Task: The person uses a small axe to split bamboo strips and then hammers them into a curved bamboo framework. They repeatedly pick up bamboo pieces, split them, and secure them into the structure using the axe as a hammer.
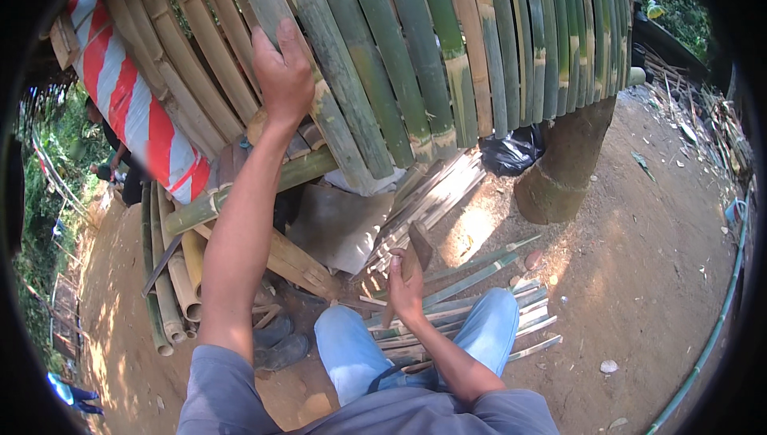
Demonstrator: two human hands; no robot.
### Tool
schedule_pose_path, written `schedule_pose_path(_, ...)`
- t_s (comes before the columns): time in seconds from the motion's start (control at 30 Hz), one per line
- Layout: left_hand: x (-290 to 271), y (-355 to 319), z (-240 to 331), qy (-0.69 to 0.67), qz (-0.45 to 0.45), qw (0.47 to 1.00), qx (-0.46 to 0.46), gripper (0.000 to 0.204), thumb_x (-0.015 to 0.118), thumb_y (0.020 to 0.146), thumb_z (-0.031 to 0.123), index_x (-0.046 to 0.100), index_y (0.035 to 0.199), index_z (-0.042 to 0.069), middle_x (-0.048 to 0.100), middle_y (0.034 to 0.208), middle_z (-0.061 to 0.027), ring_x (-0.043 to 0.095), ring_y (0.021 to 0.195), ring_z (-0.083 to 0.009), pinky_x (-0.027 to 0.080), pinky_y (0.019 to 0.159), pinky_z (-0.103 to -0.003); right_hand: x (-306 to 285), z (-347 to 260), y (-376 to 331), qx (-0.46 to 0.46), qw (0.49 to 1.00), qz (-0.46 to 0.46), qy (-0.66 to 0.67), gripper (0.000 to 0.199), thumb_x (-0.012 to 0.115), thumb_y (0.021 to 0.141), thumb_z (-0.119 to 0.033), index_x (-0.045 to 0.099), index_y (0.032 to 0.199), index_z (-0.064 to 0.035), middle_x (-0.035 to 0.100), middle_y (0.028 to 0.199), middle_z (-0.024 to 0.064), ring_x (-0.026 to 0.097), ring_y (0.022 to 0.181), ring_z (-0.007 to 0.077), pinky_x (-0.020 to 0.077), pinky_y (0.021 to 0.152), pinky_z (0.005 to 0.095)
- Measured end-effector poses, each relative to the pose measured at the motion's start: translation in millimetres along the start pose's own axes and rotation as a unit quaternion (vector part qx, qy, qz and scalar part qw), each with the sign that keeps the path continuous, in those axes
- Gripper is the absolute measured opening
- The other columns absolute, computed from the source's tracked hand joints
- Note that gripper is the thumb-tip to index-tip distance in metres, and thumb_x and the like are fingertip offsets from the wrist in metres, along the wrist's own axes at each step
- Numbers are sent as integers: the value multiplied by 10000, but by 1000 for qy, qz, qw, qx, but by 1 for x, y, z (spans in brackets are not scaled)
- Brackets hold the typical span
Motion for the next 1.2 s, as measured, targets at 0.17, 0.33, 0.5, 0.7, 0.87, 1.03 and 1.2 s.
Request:
schedule_pose_path(0.17,-4,-5,-7,26,15,999,13,378,487,1016,352,498,898,-8,544,714,-88,503,662,-183,434,652,-359,14,-88,-12,-172,977,-36,-121,263,589,929,-118,531,1145,19,568,821,70,545,728,145,458,642,324)
schedule_pose_path(0.33,-1,-1,-8,56,25,998,24,419,500,1007,383,478,859,-8,548,696,-102,510,648,-202,434,639,-366,-2,-35,-20,-293,936,-9,-194,178,628,919,-103,580,1025,32,570,808,151,589,616,272,467,560,362)
schedule_pose_path(0.5,-5,0,3,83,44,995,14,377,493,1007,319,548,981,-53,628,814,-231,624,777,-407,468,700,-434,5,-54,-7,-294,928,-27,-228,141,638,914,-107,600,969,17,567,692,130,570,544,234,437,506,351)
schedule_pose_path(0.7,0,0,-8,64,86,992,71,370,505,992,303,526,946,-64,602,778,-310,600,788,-506,454,656,-502,13,-74,15,-284,917,-29,-279,175,648,925,-150,572,859,-7,535,577,114,512,492,164,397,463,346)
schedule_pose_path(0.87,-3,0,-4,69,69,995,37,359,516,988,306,525,940,-49,590,724,-299,597,734,-501,436,602,-521,14,-85,21,-260,928,-49,-261,189,632,940,-179,603,892,1,535,587,101,525,498,187,401,464,337)
schedule_pose_path(1.03,0,1,-3,63,71,995,38,345,523,985,296,523,942,-47,587,710,-295,598,719,-499,428,576,-527,2,-68,38,-348,896,-42,-272,212,634,941,-182,586,829,-8,510,573,87,486,493,162,388,465,322)
schedule_pose_path(1.2,-3,2,-6,45,75,995,41,341,529,981,285,521,934,-53,587,698,-296,597,713,-505,427,562,-530,23,-92,28,-317,913,0,-256,217,641,935,-152,552,799,-10,504,574,71,456,465,162,384,450,311)
Point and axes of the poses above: each hand's wrist, its own y-axis towards the middle knuckle, its own x-axis out of the palm, z = x × y, the point moved 2 cm from there along y, towards the middle knuckle
